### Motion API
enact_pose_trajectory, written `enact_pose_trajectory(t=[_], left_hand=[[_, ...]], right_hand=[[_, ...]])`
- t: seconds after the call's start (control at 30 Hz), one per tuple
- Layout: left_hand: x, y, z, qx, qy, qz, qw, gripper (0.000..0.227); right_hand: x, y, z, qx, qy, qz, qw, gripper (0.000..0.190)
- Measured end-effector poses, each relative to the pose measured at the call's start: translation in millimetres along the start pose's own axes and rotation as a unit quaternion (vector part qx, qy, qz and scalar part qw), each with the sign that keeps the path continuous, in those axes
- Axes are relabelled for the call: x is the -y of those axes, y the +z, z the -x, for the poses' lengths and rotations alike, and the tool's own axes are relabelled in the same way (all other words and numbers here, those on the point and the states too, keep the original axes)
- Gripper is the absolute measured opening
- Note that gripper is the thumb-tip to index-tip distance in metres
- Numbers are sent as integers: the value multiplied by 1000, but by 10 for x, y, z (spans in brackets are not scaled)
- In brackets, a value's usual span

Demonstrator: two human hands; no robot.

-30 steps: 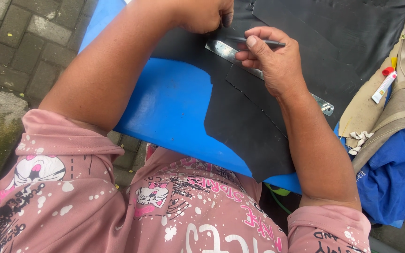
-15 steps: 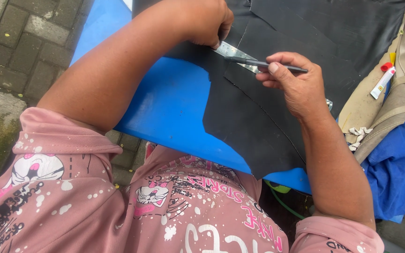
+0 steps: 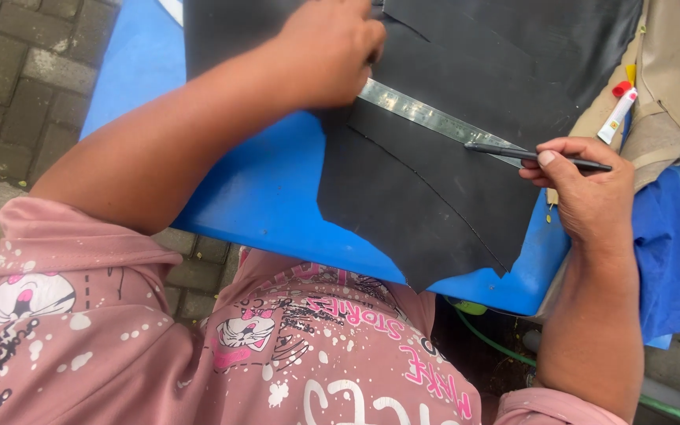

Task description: Marking lines on a piece of leather using a ruler and a pen

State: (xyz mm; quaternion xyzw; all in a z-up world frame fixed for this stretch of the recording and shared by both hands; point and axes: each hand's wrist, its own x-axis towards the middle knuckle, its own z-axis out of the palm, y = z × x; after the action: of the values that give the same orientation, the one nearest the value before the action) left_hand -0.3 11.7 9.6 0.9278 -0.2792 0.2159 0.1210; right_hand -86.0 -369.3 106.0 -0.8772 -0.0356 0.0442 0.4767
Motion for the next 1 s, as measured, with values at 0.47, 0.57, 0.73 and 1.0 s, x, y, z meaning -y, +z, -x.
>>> enact_pose_trajectory(t=[0.47,0.57,0.73,1.0], left_hand=[[-1252,-270,357,203,151,39,967,96],[-1198,-148,352,96,174,12,980,101],[-1154,-122,306,93,182,-15,979,97],[-1159,-107,316,86,179,-4,980,95]], right_hand=[[-365,99,-220,4,-35,-32,999,12],[-362,-38,-184,-14,-10,6,1000,9],[-334,36,-212,-4,-7,-60,998,12],[-541,-346,-219,-69,76,22,994,13]])
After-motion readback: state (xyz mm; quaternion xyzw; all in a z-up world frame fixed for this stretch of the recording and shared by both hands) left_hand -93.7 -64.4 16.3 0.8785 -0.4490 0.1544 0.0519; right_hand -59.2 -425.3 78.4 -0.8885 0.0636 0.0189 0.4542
